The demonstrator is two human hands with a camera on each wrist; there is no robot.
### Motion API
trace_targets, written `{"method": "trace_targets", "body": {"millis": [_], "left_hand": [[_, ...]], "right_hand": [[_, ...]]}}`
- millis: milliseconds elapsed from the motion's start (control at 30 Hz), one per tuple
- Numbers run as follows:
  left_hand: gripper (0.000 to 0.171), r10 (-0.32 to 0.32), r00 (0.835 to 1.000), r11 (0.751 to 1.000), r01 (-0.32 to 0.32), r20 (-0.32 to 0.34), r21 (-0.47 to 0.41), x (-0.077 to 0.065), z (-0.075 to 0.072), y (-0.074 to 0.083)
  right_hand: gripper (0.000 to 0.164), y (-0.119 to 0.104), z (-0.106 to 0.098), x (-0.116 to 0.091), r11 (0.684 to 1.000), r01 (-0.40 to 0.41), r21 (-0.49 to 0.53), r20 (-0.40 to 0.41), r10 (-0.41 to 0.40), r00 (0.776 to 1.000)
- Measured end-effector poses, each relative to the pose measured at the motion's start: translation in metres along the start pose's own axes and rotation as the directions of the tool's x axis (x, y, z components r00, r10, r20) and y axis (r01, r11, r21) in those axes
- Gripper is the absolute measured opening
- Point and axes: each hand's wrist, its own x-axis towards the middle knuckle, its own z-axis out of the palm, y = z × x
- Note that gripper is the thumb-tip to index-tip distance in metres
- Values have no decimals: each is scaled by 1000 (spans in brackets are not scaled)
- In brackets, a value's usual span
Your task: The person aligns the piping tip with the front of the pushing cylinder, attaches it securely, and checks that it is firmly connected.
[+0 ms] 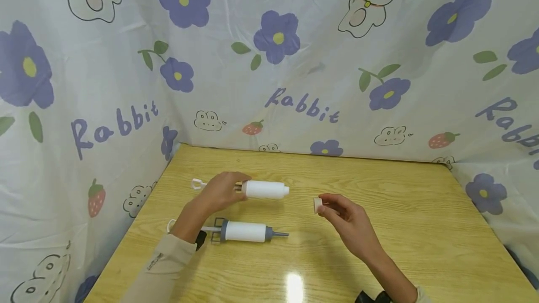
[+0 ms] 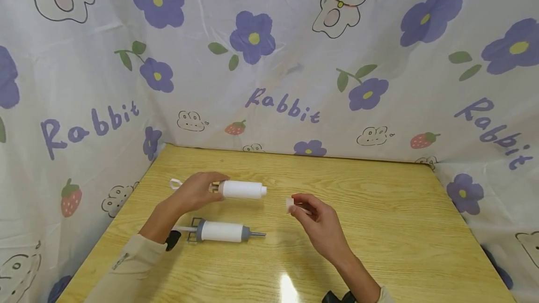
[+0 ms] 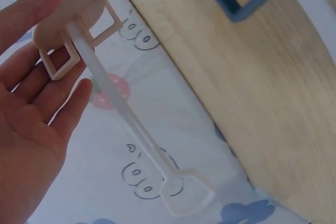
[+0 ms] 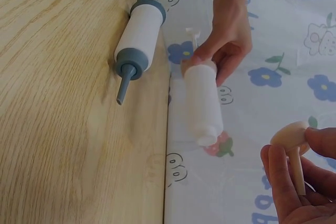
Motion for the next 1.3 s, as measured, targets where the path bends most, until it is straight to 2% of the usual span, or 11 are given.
{"method": "trace_targets", "body": {"millis": [300, 767, 1300], "left_hand": [[50, 28, 999, 1000, -29, -44, -4, -12, -7, 13], [51, 65, 995, 998, -67, -74, -12, -28, -13, 33], [51, 107, 988, 994, -110, -112, -23, -42, -17, 49]], "right_hand": [[41, -2, 0, -1, 1000, 4, 0, -2, -4, 1000], [36, -2, -1, 0, 1000, 5, -23, -16, -6, 1000], [40, -2, -3, -3, 1000, 12, 1, -4, -12, 1000]]}}
